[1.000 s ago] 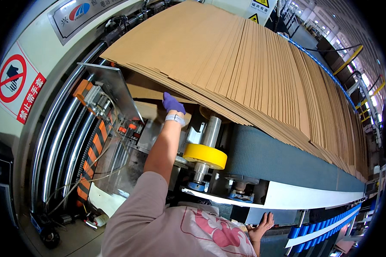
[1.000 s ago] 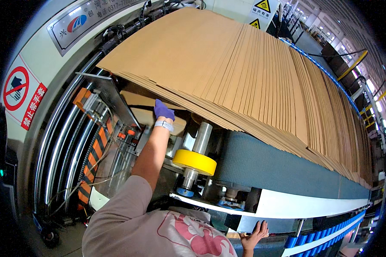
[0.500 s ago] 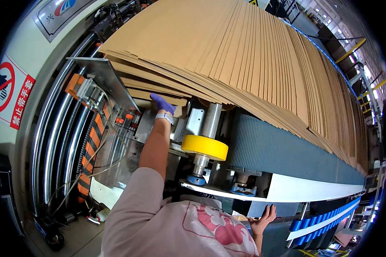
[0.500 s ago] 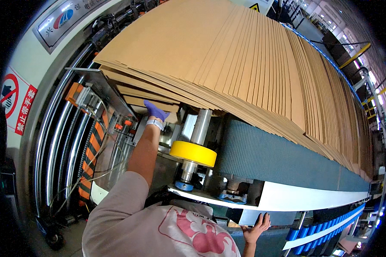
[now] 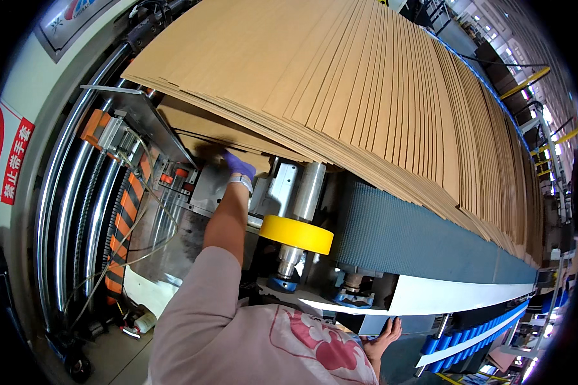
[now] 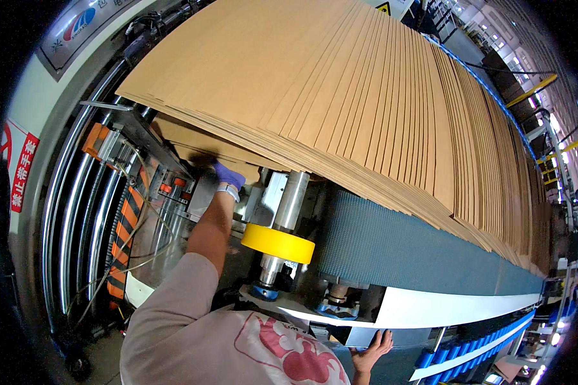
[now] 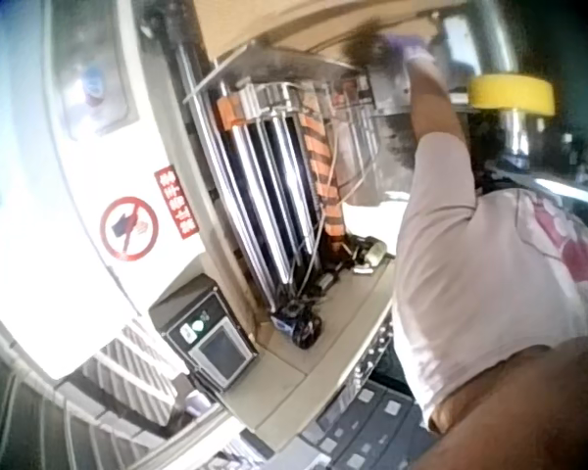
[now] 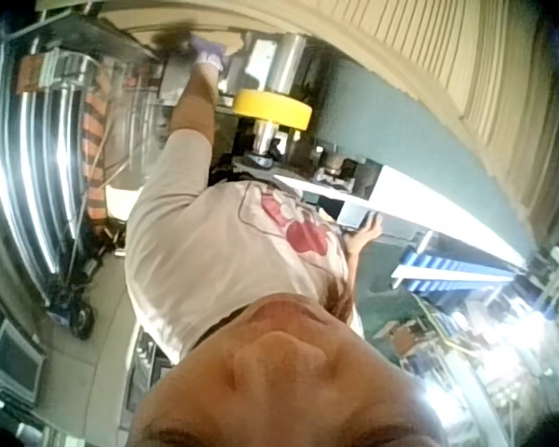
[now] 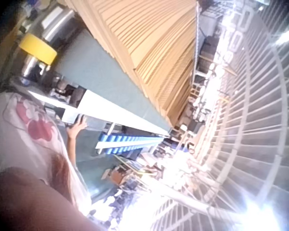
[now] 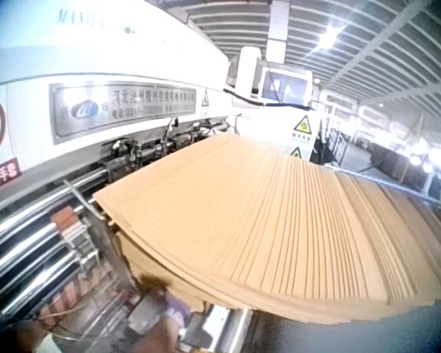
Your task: The person feeds flat cardboard sheets into a machine using their left hand while wearing a purple glove. They repeatedly pull sheets from a stack and guide them into the rollers of the machinery.
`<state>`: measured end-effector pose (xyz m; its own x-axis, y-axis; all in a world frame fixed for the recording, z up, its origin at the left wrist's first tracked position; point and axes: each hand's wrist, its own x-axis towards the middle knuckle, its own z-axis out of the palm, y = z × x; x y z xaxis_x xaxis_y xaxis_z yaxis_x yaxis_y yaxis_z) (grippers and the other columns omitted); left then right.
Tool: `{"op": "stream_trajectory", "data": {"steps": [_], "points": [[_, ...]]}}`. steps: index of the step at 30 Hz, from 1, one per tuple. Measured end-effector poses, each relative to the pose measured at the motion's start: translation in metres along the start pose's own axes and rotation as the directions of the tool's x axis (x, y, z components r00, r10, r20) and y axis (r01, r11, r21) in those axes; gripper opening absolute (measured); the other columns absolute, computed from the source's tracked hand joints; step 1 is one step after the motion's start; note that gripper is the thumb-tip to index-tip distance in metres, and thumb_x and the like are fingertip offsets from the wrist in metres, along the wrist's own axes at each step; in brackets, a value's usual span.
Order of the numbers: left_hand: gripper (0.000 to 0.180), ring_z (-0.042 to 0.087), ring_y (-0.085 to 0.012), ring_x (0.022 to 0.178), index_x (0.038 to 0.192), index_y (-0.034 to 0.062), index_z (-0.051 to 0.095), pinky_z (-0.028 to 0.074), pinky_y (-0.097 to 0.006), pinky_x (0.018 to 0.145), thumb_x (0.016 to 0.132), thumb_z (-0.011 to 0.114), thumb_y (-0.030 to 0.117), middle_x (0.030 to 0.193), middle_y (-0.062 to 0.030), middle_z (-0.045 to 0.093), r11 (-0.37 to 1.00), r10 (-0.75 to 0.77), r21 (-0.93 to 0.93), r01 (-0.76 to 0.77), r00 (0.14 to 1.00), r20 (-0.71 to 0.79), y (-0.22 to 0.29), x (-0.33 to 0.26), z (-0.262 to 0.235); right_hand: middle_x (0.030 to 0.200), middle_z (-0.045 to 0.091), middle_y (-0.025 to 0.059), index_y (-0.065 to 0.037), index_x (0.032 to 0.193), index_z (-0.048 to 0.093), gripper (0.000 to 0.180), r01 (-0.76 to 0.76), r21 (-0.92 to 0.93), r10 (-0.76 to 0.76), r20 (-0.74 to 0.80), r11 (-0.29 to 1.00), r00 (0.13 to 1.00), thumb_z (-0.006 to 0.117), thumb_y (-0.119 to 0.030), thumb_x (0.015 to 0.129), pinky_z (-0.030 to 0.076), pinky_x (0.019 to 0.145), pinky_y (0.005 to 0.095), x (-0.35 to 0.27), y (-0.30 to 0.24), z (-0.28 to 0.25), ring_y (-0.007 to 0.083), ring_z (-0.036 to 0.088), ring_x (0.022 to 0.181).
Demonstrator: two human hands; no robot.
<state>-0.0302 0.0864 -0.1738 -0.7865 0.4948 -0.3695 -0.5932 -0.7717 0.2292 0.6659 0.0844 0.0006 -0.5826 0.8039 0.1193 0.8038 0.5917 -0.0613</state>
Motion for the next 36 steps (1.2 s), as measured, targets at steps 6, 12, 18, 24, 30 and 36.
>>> {"op": "stream_trajectory", "data": {"steps": [6,12,18,24,30,36], "points": [[0.083,0.021,-0.0293,0.137,0.144,0.021,0.028,0.015,-0.052,0.11,0.081,0.026,0.075,0.15,-0.0054,0.025,0.857,-0.013,-0.481,0.186,0.94,0.34,0.002,0.024,-0.024,0.144,0.023,0.0238,-0.011,0.14,0.024,0.104,0.014,-0.017,-0.014,0.017,1.0,1.0,0.076,-0.047,0.058,0.013,0.106,0.0601,0.008,0.001,0.001,0.0444,0.02,0.133],[0.07,0.021,-0.028,0.138,0.144,0.0226,0.028,0.014,-0.055,0.109,0.087,0.027,0.063,0.15,-0.0036,0.026,0.997,0.058,0.024,-0.067,0.966,0.251,-0.01,0.021,-0.004,0.144,0.024,0.0242,-0.01,0.14,0.025,0.102,0.003,-0.026,-0.003,0.01,1.0,1.0,0.072,-0.053,0.06,0.013,0.105,0.0598,0.001,0.002,0.001,0.0444,0.022,0.133],[0.076,0.025,-0.0259,0.136,0.143,0.0203,0.031,0.014,-0.052,0.11,0.084,0.027,0.069,0.148,-0.0033,0.031,0.965,0.018,-0.263,0.02,0.989,0.145,0.0,0.021,-0.04,0.144,0.024,0.0249,-0.008,0.139,0.025,0.101,0.026,-0.032,-0.026,0.002,0.999,1.0,0.068,-0.06,0.064,0.013,0.105,0.0598,0.001,0.006,0.006,0.0454,0.021,0.132],[0.085,0.027,-0.026,0.135,0.142,0.0168,0.034,0.017,-0.047,0.11,0.079,0.032,0.075,0.148,-0.0043,0.031,0.994,0.102,-0.049,-0.102,0.995,-0.01,0.019,0.007,0.003,0.144,0.024,0.0251,-0.008,0.139,0.025,0.098,0.013,-0.031,-0.012,0.023,0.999,1.0,0.068,-0.056,0.065,0.012,0.105,0.0599,0.006,-0.006,-0.004,0.0453,0.021,0.132],[0.088,0.032,-0.0272,0.13,0.138,0.0141,0.04,0.024,-0.042,0.108,0.076,0.038,0.078,0.144,-0.0063,0.036,0.964,0.264,0.071,-0.257,0.959,-0.101,0.026,-0.01,0.038,0.143,0.023,0.0257,-0.008,0.139,0.025,0.099,-0.003,-0.028,0.003,0.023,1.0,1.0,0.071,-0.051,0.063,0.013,0.105,0.0603,0.005,-0.007,-0.005,0.0448,0.02,0.133],[0.076,0.043,-0.0284,0.119,0.132,0.012,0.044,0.032,-0.043,0.103,0.079,0.055,0.065,0.135,-0.0089,0.045,0.987,0.132,0.073,-0.145,0.979,0.156,0.052,-0.016,0.046,0.143,0.023,0.0258,-0.007,0.139,0.026,0.101,-0.019,-0.03,0.02,0.029,0.999,0.999,0.073,-0.05,0.061,0.012,0.105,0.0601,0.002,-0.008,-0.005,0.0443,0.02,0.133]]}}
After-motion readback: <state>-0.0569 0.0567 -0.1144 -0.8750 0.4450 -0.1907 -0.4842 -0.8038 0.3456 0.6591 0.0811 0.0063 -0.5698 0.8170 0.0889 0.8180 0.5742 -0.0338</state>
